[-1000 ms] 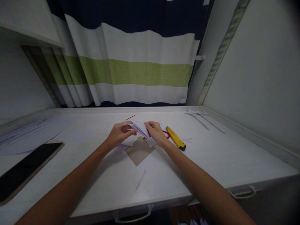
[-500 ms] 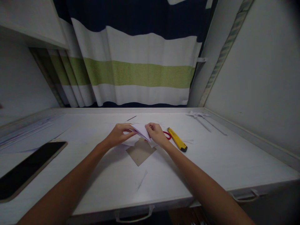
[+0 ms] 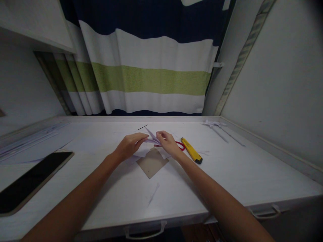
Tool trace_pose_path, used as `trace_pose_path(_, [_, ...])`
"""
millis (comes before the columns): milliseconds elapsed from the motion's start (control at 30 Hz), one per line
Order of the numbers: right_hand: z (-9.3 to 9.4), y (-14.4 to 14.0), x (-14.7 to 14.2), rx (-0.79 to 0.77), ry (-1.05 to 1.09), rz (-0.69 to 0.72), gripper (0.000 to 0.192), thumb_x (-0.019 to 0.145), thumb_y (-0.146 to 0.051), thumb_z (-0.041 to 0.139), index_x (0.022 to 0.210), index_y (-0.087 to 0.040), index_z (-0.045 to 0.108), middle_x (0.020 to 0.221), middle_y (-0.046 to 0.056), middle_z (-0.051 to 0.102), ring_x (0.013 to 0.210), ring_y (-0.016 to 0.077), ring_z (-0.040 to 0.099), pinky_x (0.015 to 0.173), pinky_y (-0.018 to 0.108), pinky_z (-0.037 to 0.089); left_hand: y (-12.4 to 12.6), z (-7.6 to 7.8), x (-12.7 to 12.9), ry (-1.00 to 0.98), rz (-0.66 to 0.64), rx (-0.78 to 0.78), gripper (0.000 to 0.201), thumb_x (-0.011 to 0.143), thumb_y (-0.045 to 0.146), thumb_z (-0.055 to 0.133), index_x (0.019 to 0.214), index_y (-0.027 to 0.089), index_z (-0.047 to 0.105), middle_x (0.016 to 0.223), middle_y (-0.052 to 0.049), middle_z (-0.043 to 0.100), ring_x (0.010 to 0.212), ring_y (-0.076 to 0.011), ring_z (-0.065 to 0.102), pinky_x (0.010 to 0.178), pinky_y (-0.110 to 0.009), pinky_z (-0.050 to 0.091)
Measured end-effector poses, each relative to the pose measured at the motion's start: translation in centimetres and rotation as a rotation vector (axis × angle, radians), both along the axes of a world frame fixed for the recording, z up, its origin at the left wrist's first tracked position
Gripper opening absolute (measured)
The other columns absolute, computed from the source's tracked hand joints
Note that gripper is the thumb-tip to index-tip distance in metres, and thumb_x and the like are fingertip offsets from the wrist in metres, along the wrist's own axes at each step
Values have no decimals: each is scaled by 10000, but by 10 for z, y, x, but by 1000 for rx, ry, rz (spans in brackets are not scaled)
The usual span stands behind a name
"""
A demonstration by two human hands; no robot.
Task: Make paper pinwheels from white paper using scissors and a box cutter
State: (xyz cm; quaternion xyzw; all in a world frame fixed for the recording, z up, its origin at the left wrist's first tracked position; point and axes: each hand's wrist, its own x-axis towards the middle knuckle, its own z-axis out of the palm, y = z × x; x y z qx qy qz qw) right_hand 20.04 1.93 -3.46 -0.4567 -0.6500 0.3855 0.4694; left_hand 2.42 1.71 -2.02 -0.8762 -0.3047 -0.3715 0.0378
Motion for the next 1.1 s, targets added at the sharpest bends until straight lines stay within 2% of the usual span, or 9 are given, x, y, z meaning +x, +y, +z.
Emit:
trace_pose_path(100, [3,-4,-2,10,59,104,398,786,-369,415,1121,-155,414,1032,103,504,762,107,553,635,239,482,-2,1,-1,15,51,81,230,819,211,383,895,125,583,889,-94,636,831,-161,581,767,-277,439])
trace_pose_path(200, [2,-7,-4,55,-36,201,338,783,-367,438,1031,-145,497,972,93,543,815,126,554,715,265,462,-2,3,-1,-18,107,176,206,812,193,398,877,105,572,856,-103,634,811,-157,583,756,-259,443])
trace_pose_path(300, [1,-9,-6,2,6,203,347,804,-374,401,1023,-124,501,964,110,554,803,132,565,710,275,464,-2,4,-1,-57,151,282,170,801,166,415,860,96,558,825,-104,631,781,-152,587,733,-253,456])
trace_pose_path(400, [1,-8,-9,-53,121,156,378,800,-397,396,1038,-117,481,971,124,553,764,132,578,681,284,476,-1,2,1,7,108,390,152,798,150,415,866,105,543,824,-95,628,793,-152,587,738,-258,470])
trace_pose_path(533, [1,-6,-11,21,148,149,276,752,-349,478,882,-114,538,861,88,590,740,137,582,694,304,476,-3,-1,7,48,23,414,128,785,131,432,861,101,531,840,-94,623,814,-144,584,750,-252,480])
trace_pose_path(633, [2,-5,-11,35,190,143,183,732,-224,467,843,-114,562,818,57,600,721,119,578,716,297,472,-5,-1,10,3,6,384,111,772,116,443,833,99,533,832,-99,626,808,-146,587,743,-257,487])
trace_pose_path(800, [5,-5,-6,67,284,38,254,664,-104,413,854,-107,582,785,28,599,708,115,563,704,285,477,-11,2,12,-160,49,284,115,751,122,455,804,113,558,810,-83,635,767,-139,596,719,-253,493])
trace_pose_path(933, [3,-1,1,101,384,9,225,674,-173,460,864,-124,569,791,13,601,693,119,561,661,280,488,-17,6,16,-400,119,67,118,727,175,483,772,123,578,782,-47,629,657,-114,595,613,-210,507])
trace_pose_path(1100, [6,-3,2,-58,475,50,184,665,-197,527,833,-124,511,721,19,604,584,116,599,587,254,508,-12,10,18,-775,250,-251,121,670,188,521,781,141,513,762,-16,589,667,-121,590,580,-209,492])
